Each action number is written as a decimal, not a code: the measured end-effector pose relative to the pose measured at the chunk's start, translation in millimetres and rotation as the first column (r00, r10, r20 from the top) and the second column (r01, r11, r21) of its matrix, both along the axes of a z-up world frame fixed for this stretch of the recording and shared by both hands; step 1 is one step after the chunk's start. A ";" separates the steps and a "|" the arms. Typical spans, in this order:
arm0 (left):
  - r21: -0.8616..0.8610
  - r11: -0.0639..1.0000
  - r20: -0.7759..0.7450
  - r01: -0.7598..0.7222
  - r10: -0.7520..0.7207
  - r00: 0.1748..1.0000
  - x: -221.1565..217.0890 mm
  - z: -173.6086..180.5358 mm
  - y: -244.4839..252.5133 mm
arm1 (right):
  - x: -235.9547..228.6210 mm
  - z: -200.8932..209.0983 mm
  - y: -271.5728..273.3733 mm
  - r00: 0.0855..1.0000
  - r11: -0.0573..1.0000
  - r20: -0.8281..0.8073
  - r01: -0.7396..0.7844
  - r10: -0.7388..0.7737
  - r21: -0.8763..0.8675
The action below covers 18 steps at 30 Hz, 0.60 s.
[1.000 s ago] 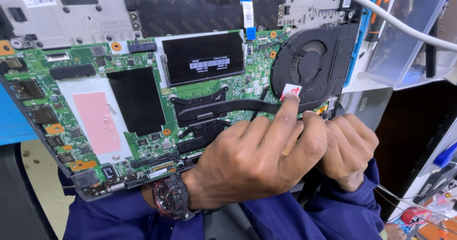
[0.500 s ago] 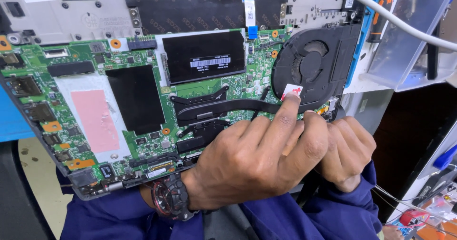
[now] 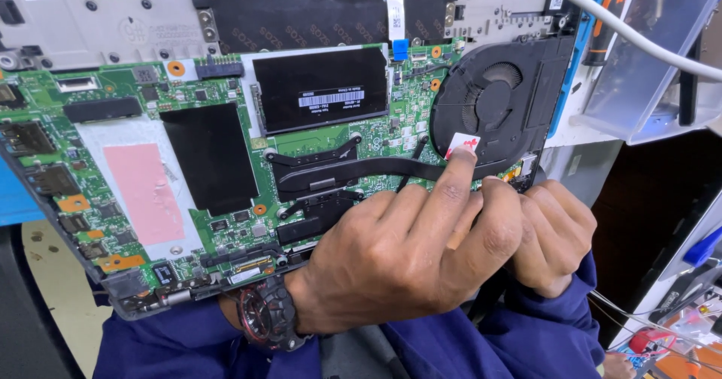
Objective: Installing a motherboard into a laptop chassis and connecting internal ribbon cables using a small tool.
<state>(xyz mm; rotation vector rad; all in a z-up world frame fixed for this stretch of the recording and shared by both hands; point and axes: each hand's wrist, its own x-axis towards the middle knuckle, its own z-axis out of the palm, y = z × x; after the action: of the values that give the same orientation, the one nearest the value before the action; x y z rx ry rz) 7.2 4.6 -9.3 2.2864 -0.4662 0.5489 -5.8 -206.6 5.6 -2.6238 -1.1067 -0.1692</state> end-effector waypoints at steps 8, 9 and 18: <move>0.009 1.000 0.013 -0.011 0.011 1.000 -0.3 -1.1 0.1 | 1.6 3.0 9.0 0.999 1.000 0.050 0.005 -0.005 -0.008; 0.008 1.000 0.012 -0.009 0.009 1.000 -0.3 -1.2 0.3 | 2.0 5.1 12.6 0.999 1.000 0.048 0.008 -0.007 -0.008; 0.024 1.000 0.024 0.017 -0.018 1.000 -0.1 -0.2 2.2 | -9.3 -12.4 10.2 0.947 0.908 0.024 0.300 -0.321 0.291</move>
<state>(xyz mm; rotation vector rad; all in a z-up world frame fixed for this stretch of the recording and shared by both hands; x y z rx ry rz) 7.1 6.8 -9.5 2.2983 -0.5071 0.5661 -15.0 -196.3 -6.8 -2.5258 -0.6178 -0.4568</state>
